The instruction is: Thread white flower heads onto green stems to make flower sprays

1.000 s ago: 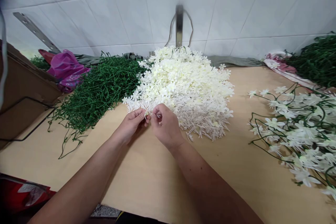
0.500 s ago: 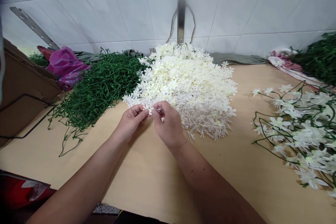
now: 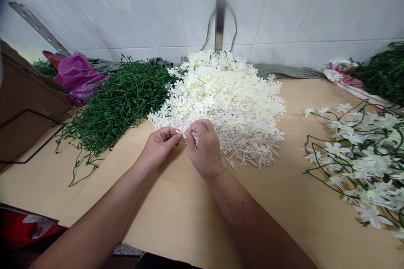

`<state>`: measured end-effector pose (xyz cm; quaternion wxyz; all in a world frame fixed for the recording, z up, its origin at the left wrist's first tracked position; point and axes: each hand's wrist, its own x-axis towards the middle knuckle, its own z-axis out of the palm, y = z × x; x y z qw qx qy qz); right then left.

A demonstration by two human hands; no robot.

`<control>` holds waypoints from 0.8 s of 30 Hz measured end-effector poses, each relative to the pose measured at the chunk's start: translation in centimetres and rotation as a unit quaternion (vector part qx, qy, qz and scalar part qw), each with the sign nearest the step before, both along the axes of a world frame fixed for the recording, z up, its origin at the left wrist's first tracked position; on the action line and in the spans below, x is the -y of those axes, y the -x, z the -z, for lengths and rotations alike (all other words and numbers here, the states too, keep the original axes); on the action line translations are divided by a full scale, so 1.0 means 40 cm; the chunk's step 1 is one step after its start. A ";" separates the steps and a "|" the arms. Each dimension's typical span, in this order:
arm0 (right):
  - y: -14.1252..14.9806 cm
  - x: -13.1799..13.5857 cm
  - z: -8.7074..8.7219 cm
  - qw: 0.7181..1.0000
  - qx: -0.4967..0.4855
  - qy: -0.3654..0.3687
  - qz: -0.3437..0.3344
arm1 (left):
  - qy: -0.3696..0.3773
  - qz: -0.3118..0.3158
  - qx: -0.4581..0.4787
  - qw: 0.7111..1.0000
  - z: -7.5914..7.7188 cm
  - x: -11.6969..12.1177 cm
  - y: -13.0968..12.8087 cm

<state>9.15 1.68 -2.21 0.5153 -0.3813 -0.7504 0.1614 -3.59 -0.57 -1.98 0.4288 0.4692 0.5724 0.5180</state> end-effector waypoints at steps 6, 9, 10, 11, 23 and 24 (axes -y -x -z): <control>-0.001 -0.005 0.011 1.000 0.005 0.013 -0.008 | 0.010 0.000 0.005 1.000 -0.004 0.001 -0.003; 0.000 -0.002 0.014 0.999 0.006 0.030 -0.020 | -0.001 0.003 -0.018 1.000 0.001 0.001 0.000; 0.001 -0.001 0.015 0.999 0.006 0.037 -0.023 | -0.005 0.003 -0.028 1.000 0.003 0.001 0.001; 0.002 0.000 0.016 0.999 0.005 0.045 -0.024 | -0.009 0.004 -0.038 0.999 0.004 0.002 0.002; 0.012 0.006 0.027 0.979 -0.070 0.180 -0.066 | -0.047 -0.005 -0.204 0.978 0.005 0.008 0.012; 0.014 0.006 0.027 0.976 -0.072 0.193 -0.071 | -0.047 -0.007 -0.207 0.977 0.006 0.007 0.013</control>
